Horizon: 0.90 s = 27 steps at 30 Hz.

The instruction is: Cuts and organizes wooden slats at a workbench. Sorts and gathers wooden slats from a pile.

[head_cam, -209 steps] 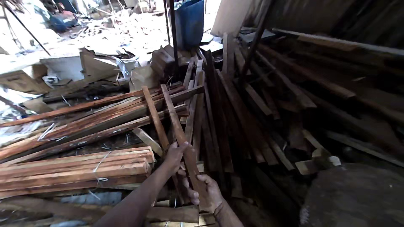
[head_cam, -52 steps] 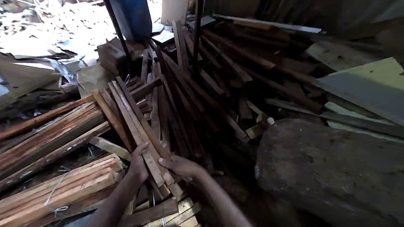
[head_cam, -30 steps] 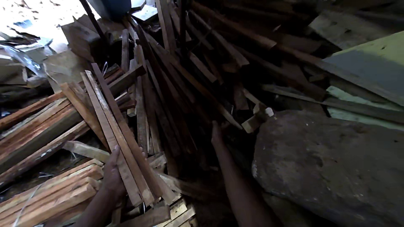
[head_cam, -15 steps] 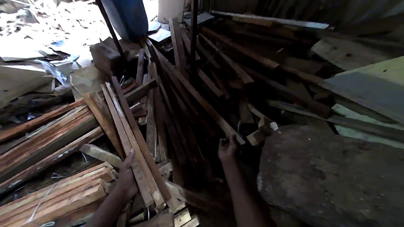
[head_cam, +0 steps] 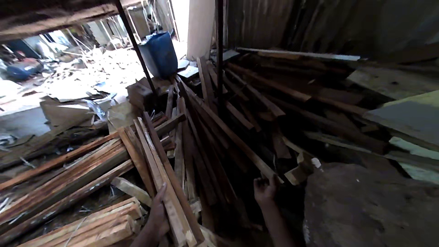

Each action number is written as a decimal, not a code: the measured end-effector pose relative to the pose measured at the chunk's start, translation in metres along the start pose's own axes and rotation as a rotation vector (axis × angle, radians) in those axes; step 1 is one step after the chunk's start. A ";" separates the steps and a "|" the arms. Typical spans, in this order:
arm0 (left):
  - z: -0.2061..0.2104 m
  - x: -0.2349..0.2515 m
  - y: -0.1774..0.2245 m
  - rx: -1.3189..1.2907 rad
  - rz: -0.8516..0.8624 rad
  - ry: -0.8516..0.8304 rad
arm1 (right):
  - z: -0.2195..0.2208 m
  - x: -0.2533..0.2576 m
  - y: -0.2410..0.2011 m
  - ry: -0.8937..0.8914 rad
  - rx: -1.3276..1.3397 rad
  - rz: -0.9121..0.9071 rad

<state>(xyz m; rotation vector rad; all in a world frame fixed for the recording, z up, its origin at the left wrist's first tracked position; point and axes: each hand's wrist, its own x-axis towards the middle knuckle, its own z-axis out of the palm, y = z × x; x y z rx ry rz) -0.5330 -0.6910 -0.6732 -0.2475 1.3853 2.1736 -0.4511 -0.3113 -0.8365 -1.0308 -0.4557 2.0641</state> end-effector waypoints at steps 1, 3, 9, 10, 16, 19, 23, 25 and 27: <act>-0.001 -0.001 0.000 -0.002 -0.008 0.002 | -0.003 0.005 0.001 0.007 -0.020 -0.007; -0.003 -0.002 0.000 -0.017 -0.003 -0.015 | -0.005 0.014 -0.001 0.036 -0.071 -0.039; -0.009 -0.001 0.000 -0.007 0.011 -0.004 | 0.044 -0.025 -0.035 0.122 -0.039 -0.067; -0.008 0.000 -0.002 -0.006 0.013 -0.008 | 0.044 -0.028 -0.038 0.109 -0.030 -0.066; 0.000 -0.003 -0.002 0.042 0.017 0.055 | 0.045 -0.041 -0.043 0.099 -0.014 -0.036; 0.003 -0.002 -0.002 0.049 0.034 0.064 | 0.039 -0.043 -0.040 0.063 -0.012 -0.053; 0.005 -0.003 -0.002 0.094 0.038 0.056 | 0.019 -0.033 -0.033 -0.037 -0.054 -0.163; 0.005 -0.004 -0.001 0.100 0.039 0.058 | 0.012 -0.028 -0.030 -0.092 -0.079 -0.196; 0.006 -0.006 0.001 0.095 0.038 0.069 | 0.011 -0.027 -0.032 -0.107 -0.086 -0.203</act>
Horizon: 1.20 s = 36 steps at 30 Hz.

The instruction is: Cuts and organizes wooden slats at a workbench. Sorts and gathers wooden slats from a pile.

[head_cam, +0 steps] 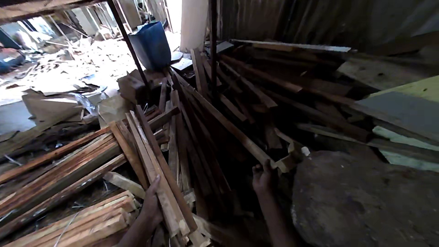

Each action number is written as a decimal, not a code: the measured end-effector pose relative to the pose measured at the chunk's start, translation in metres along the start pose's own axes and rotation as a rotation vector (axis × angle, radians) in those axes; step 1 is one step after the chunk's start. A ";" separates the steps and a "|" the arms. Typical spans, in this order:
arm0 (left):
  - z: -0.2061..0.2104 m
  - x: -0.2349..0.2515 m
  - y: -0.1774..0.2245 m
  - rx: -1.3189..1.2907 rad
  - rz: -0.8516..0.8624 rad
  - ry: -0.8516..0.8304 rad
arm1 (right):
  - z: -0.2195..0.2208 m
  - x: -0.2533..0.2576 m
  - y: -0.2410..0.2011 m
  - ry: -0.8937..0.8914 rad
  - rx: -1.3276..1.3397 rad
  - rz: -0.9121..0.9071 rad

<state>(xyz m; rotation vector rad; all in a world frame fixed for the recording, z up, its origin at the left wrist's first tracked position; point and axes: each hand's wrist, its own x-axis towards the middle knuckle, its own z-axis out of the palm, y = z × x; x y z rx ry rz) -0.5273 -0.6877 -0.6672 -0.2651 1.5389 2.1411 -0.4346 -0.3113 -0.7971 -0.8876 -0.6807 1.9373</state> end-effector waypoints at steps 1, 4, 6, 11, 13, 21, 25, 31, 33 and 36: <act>0.001 -0.001 0.001 0.002 0.001 0.008 | 0.001 -0.001 -0.002 -0.003 -0.002 0.003; 0.003 -0.003 0.002 -0.010 0.016 -0.007 | 0.004 -0.008 -0.008 -0.018 -0.012 -0.004; 0.004 -0.004 0.003 -0.009 0.012 -0.012 | 0.007 -0.010 -0.008 -0.012 -0.010 -0.024; 0.003 -0.003 0.002 0.042 0.009 0.038 | 0.010 -0.008 -0.006 0.068 -0.171 0.000; 0.002 -0.004 0.003 0.061 0.018 0.028 | 0.015 -0.010 -0.004 0.117 -0.240 0.109; -0.004 -0.009 0.011 0.049 0.023 0.038 | 0.040 -0.018 0.023 -0.124 -0.471 0.161; -0.014 -0.015 0.018 0.022 0.022 -0.009 | 0.064 -0.020 0.047 -0.274 -0.675 0.201; -0.026 -0.020 0.026 0.084 0.002 0.027 | 0.099 -0.005 0.070 -0.182 -0.638 0.311; -0.030 -0.020 0.026 0.083 0.001 0.020 | 0.103 0.004 0.074 -0.081 -0.334 0.399; -0.034 -0.018 0.025 0.056 -0.022 -0.017 | 0.105 0.008 0.081 -0.102 -0.007 0.457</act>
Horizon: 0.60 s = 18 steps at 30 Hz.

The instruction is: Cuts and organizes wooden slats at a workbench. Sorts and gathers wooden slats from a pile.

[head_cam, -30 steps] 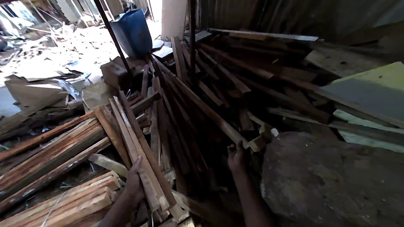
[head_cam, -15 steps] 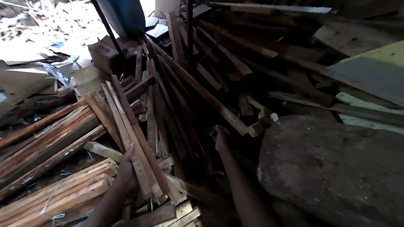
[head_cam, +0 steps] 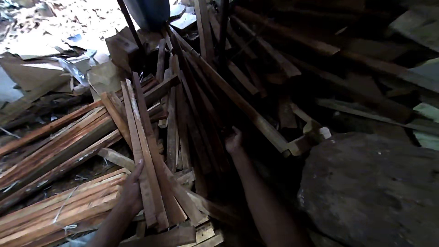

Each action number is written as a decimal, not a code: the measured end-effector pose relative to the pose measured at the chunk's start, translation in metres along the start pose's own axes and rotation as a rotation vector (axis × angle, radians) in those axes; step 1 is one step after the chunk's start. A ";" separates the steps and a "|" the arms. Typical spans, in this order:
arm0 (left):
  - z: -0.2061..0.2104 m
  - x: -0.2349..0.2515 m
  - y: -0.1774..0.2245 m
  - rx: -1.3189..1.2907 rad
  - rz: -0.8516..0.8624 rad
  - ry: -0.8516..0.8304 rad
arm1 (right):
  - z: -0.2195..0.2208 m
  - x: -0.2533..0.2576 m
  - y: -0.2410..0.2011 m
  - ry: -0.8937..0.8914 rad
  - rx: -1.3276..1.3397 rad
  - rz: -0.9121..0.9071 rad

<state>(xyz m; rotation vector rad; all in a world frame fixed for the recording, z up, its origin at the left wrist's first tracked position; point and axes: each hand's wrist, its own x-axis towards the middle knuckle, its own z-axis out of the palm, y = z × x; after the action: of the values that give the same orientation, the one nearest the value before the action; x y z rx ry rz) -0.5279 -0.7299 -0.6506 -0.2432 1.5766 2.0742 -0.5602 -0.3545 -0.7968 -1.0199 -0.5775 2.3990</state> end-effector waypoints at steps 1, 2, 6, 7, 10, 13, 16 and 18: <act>0.000 0.001 -0.001 -0.003 -0.010 0.003 | 0.000 0.001 0.003 -0.008 0.033 -0.005; -0.002 0.002 -0.002 -0.001 -0.017 0.013 | 0.000 0.003 0.005 0.000 0.042 -0.009; -0.003 0.003 -0.003 -0.005 -0.042 0.028 | -0.008 0.006 0.011 0.021 0.041 0.000; -0.001 0.002 -0.002 -0.002 -0.039 0.015 | -0.010 0.005 0.009 0.012 0.052 -0.002; 0.001 0.001 -0.001 0.007 -0.007 -0.003 | -0.001 -0.011 -0.009 -0.096 0.074 -0.052; 0.012 -0.001 -0.002 0.031 0.014 0.036 | 0.022 -0.038 -0.028 -0.331 -0.048 -0.072; 0.019 0.002 -0.003 0.020 0.043 0.026 | 0.032 -0.055 -0.035 -0.291 -0.344 -0.080; 0.022 0.001 -0.003 0.026 0.050 0.045 | 0.026 -0.052 -0.032 -0.086 -0.659 -0.086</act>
<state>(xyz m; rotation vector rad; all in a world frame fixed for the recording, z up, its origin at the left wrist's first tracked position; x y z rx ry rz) -0.5241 -0.7085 -0.6465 -0.2454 1.6510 2.0980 -0.5394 -0.3633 -0.7344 -1.1065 -1.4735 2.2181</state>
